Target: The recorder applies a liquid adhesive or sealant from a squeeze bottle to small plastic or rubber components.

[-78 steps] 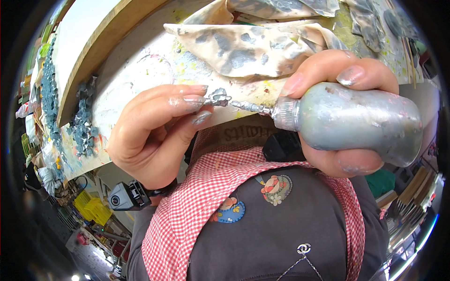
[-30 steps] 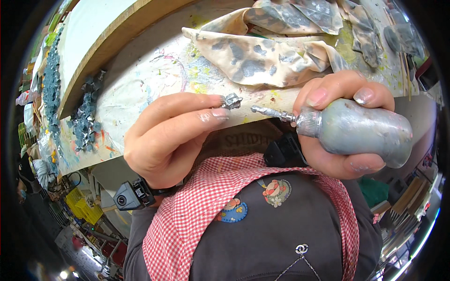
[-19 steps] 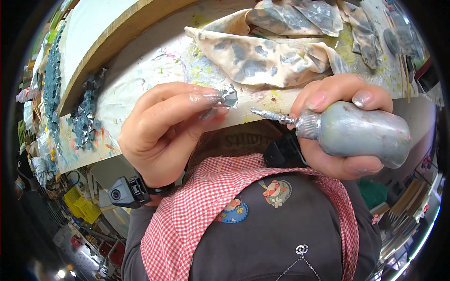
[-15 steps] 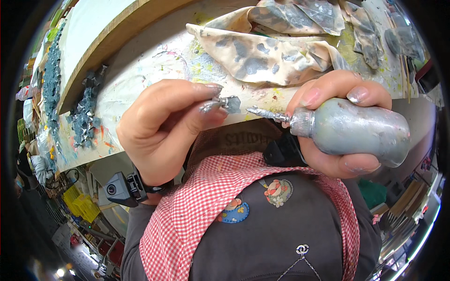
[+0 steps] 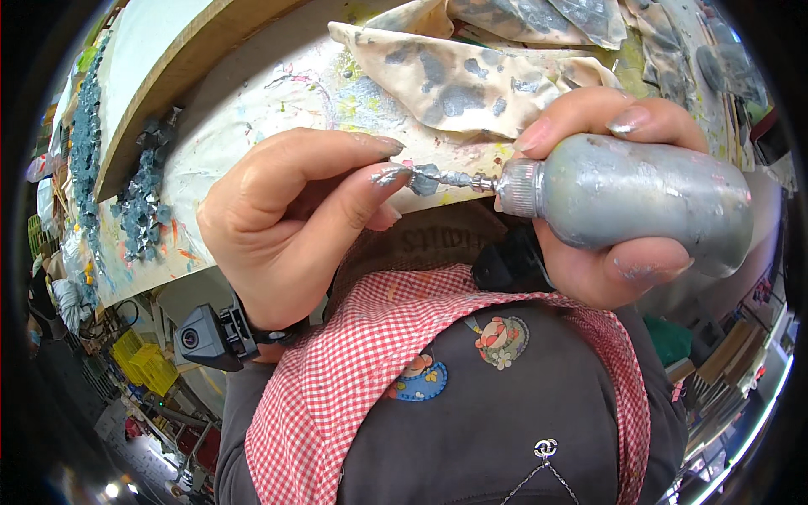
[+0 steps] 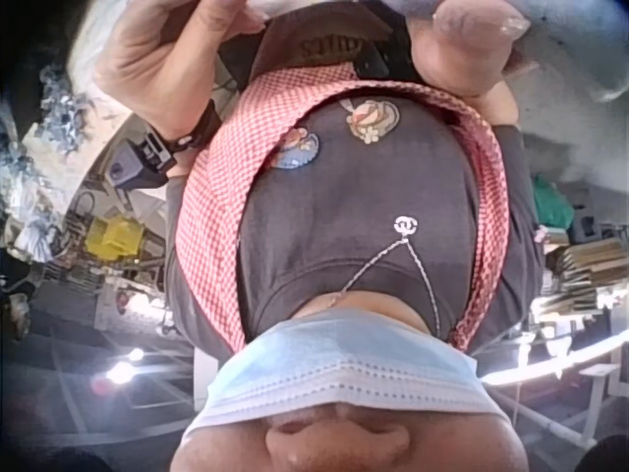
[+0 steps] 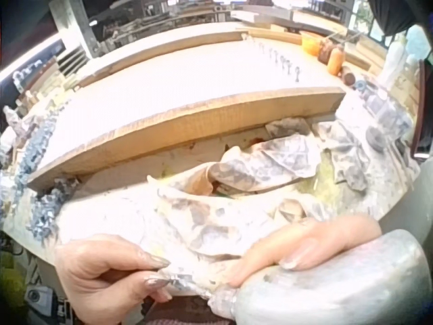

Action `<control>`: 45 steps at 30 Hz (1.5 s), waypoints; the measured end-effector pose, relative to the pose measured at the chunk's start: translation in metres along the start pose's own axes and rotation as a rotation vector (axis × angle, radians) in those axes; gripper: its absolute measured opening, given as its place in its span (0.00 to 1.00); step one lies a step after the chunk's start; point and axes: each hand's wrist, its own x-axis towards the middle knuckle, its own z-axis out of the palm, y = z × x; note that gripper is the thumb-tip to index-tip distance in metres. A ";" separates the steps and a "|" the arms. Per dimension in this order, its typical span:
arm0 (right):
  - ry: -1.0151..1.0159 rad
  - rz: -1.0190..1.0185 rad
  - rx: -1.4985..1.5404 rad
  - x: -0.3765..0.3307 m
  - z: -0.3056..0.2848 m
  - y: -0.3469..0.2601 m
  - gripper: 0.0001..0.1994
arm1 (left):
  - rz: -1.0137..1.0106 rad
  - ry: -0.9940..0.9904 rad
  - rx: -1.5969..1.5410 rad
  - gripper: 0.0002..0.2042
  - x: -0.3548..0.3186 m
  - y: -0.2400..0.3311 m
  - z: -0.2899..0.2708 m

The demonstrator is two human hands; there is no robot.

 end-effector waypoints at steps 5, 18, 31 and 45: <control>0.030 -0.049 -0.028 0.001 0.002 0.004 0.32 | 0.047 -0.026 0.028 0.07 0.001 0.000 0.000; 0.149 -0.061 -0.008 0.000 0.010 0.002 0.30 | 0.113 -0.019 0.036 0.07 -0.001 -0.006 -0.002; -0.025 -0.004 -0.058 0.000 -0.003 0.003 0.31 | 0.080 -0.043 0.023 0.07 0.000 -0.003 -0.002; 0.129 0.011 0.042 -0.002 0.010 -0.005 0.30 | 0.184 -0.058 0.037 0.09 -0.001 -0.008 -0.003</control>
